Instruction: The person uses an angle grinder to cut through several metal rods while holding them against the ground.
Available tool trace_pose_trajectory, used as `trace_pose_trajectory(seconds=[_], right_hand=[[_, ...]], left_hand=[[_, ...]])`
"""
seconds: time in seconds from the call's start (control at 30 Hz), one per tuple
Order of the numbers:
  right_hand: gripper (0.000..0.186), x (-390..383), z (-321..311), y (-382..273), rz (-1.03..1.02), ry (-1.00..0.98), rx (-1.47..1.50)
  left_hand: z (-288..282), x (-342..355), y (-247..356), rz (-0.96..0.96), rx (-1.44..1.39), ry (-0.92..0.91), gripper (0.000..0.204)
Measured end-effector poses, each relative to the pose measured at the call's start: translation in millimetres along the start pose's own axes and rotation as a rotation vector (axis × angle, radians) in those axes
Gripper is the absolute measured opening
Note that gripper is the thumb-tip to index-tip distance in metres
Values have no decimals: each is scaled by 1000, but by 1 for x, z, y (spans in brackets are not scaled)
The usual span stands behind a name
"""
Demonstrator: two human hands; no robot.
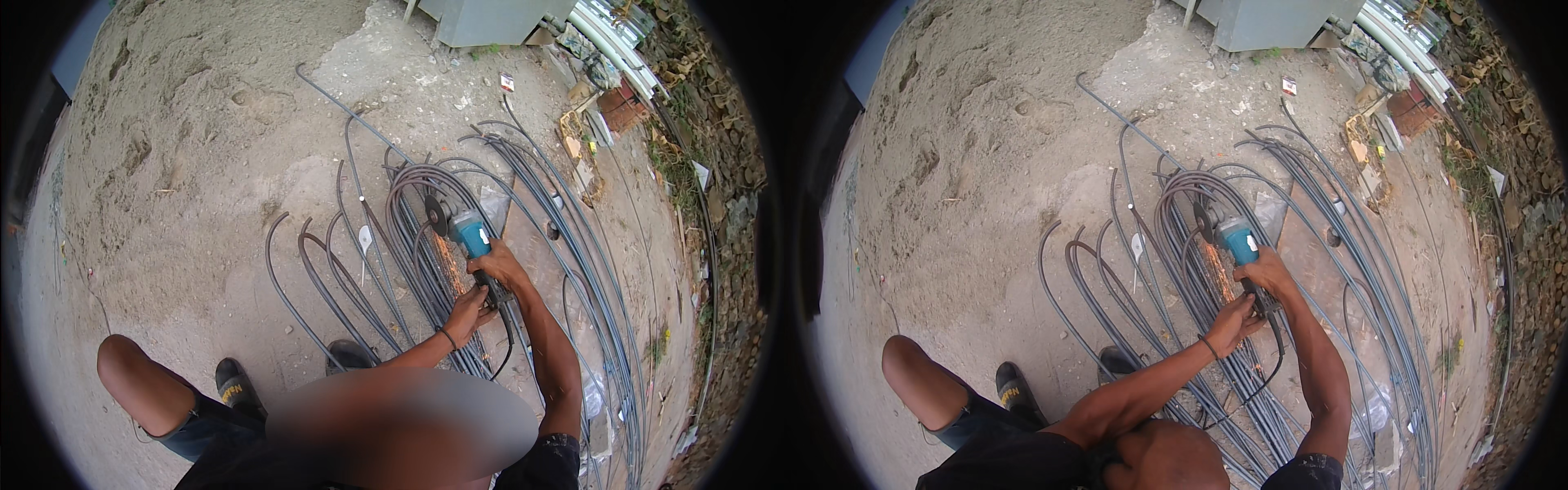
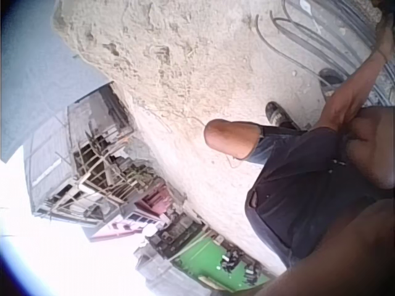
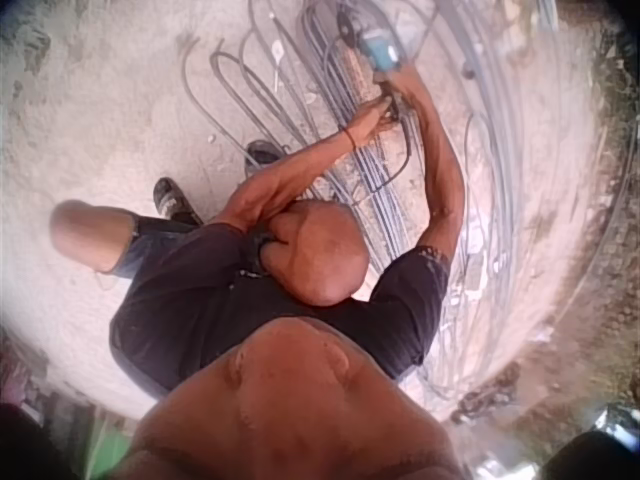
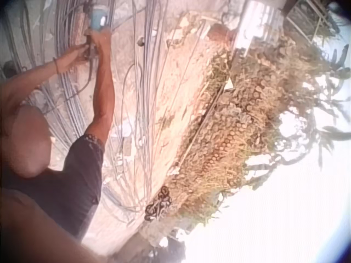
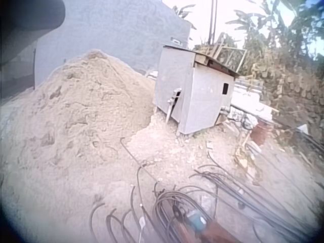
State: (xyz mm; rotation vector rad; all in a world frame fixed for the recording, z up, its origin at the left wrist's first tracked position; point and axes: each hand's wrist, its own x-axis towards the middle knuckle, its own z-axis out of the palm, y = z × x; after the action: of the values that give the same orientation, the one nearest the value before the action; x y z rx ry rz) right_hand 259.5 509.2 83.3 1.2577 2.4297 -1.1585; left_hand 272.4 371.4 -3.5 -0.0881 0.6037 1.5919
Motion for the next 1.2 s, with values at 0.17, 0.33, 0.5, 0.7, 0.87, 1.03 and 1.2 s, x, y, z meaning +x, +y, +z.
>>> trace_pose_trajectory(seconds=[0.17, 0.33, 0.5, 0.7, 0.87, 1.03, 1.2], right_hand=[[53, -2, 1, -5, 1, -8, 45], [53, -5, 0, -12, -1, -26, 17], [53, -4, -1, -6, -5, -14, 20], [53, 0, 1, 1, -2, -21, 33], [52, 1, 0, 1, -4, -23, 35], [43, 2, 5, 5, -37, 32, 44], [43, -2, 2, 2, -26, 41, 41]], left_hand=[[-5, 4, -2, -16, -15, 4, 45], [-7, 4, -4, 2, 5, 17, 44], [-1, 1, -2, -3, 13, 16, 45], [-2, 1, -3, 15, 10, 4, 46], [-1, 1, -4, 5, 10, 28, 45], [-8, 5, -7, -6, 28, 5, 47], [-3, 2, -6, 5, 13, 5, 48]])
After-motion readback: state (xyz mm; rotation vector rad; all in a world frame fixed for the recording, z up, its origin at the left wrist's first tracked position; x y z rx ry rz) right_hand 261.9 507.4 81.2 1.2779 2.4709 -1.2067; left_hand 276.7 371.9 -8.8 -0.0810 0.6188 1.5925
